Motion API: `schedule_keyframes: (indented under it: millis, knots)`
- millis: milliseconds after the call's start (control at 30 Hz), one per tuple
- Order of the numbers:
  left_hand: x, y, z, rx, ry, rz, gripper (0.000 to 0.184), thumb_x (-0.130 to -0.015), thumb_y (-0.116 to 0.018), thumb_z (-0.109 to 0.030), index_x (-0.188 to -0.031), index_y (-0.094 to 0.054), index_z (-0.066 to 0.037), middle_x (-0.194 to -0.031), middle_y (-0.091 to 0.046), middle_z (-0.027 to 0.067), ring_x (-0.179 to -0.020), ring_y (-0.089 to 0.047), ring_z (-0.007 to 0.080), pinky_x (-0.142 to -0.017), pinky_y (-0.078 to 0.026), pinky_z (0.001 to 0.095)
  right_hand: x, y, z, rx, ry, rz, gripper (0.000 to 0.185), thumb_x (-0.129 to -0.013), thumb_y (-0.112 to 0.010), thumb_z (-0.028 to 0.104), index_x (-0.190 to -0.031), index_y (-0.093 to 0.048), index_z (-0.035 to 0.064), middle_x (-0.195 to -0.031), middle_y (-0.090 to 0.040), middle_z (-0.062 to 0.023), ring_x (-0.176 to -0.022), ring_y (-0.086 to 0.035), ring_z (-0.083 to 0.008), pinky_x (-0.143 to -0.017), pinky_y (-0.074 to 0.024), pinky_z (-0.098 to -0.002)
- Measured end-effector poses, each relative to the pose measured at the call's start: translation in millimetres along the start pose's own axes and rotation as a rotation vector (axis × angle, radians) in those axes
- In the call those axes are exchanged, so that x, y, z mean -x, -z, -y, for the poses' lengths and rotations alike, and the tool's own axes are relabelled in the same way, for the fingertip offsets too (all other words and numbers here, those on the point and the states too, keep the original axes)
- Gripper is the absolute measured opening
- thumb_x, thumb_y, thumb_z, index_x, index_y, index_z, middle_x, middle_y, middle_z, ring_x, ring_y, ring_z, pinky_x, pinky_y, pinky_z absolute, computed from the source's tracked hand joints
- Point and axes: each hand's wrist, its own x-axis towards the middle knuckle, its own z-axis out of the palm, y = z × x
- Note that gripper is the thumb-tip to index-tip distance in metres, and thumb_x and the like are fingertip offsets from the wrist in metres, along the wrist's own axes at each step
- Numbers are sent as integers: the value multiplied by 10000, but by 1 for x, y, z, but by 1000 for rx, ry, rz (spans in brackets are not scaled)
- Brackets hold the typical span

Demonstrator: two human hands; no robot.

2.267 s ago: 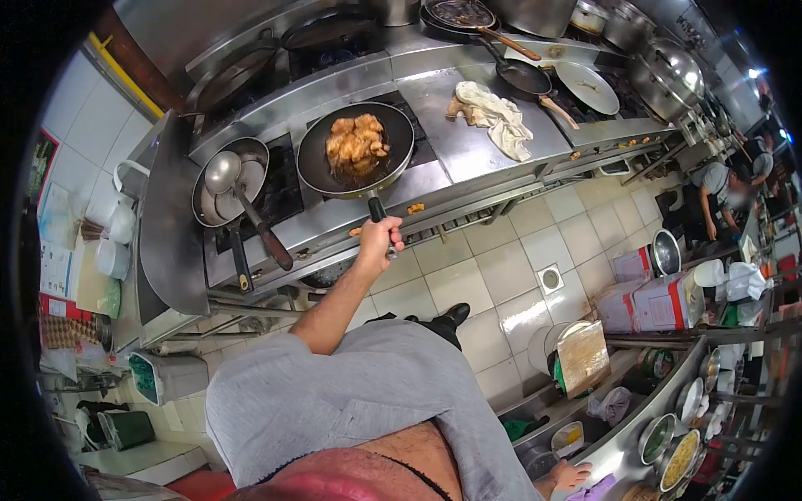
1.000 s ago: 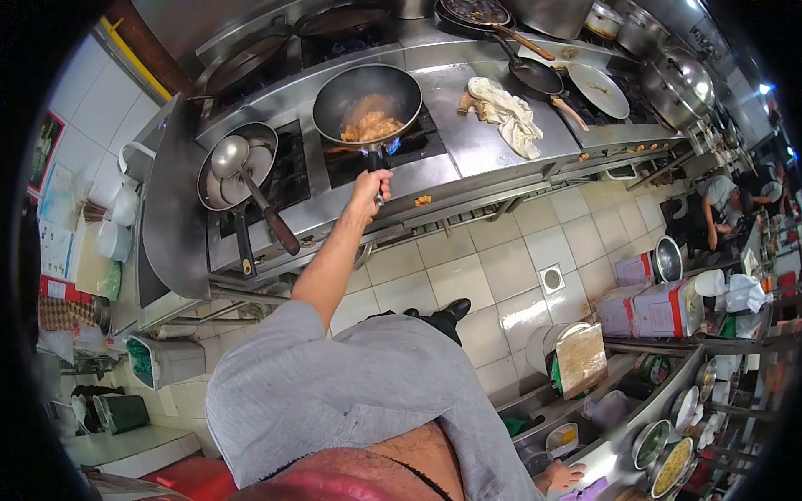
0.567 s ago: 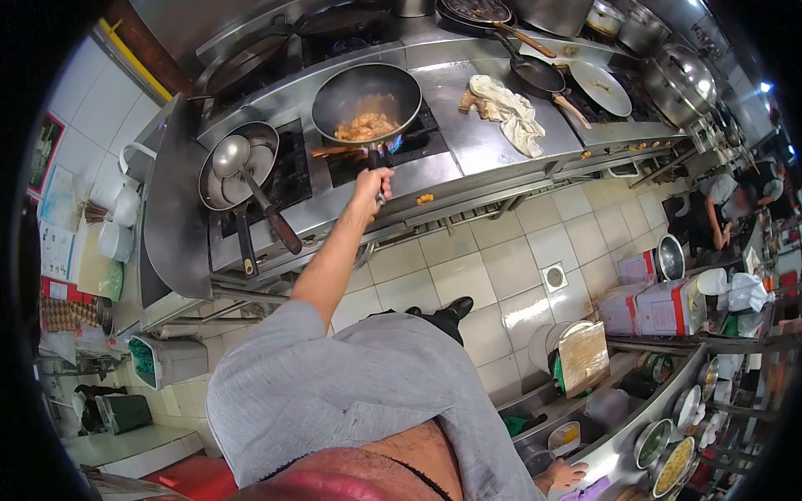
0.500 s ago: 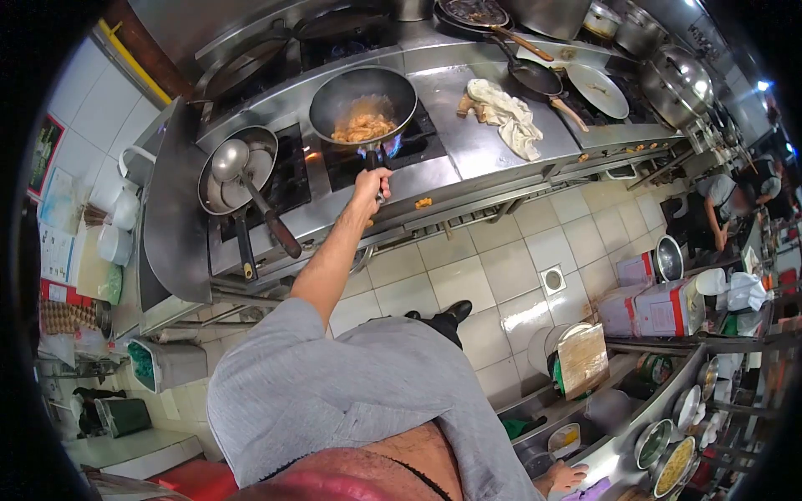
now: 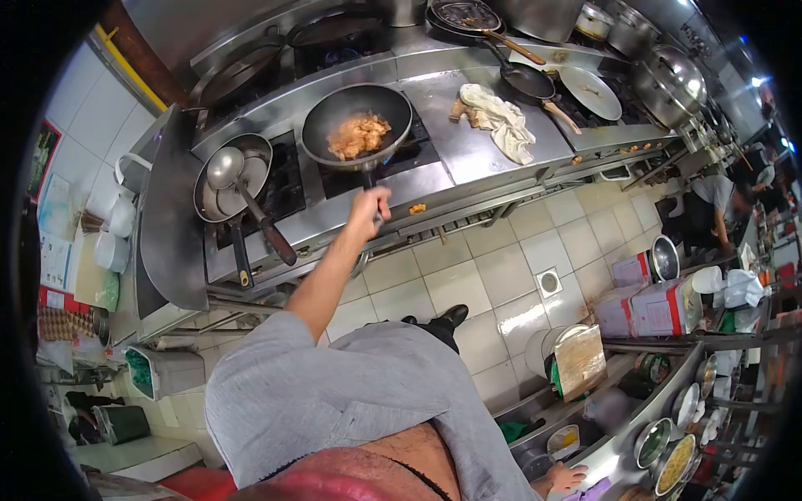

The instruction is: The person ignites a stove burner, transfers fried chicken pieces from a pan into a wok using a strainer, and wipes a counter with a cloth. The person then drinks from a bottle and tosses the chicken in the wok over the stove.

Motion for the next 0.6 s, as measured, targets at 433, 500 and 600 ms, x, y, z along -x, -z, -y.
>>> schedule_keyframes:
  millis: [433, 500, 600]
  knots:
    - [32, -11, -45, 36, -19, 172, 93, -739, -539, -22, -747, -447, -39, -518, -425, -9, -376, -392, 75, -325, -334, 219, 43, 29, 14, 155, 146, -751, 482, -682, -480, 274, -1140, -438, 128, -934, -479, -105, -829, -497, -277, -730, -389, -437]
    - [60, -12, -11, -95, -151, 84, 133, -723, -550, -21, -756, -424, -50, -514, -419, 2, -356, -385, 87, -309, -328, 245, 43, 36, 17, 280, 123, -937, 341, -800, -375, 255, -1086, -510, 126, -958, -528, -85, -827, -520, -240, -714, -411, -407]
    - [81, -3, 20, -143, -84, -34, 150, -724, -547, -23, -742, -407, -76, -489, -383, -9, -357, -380, 85, -307, -320, 246, 40, 33, 24, 231, 101, -847, 374, -760, -407, 258, -1105, -488, 136, -949, -512, -86, -829, -511, -246, -719, -405, -413]
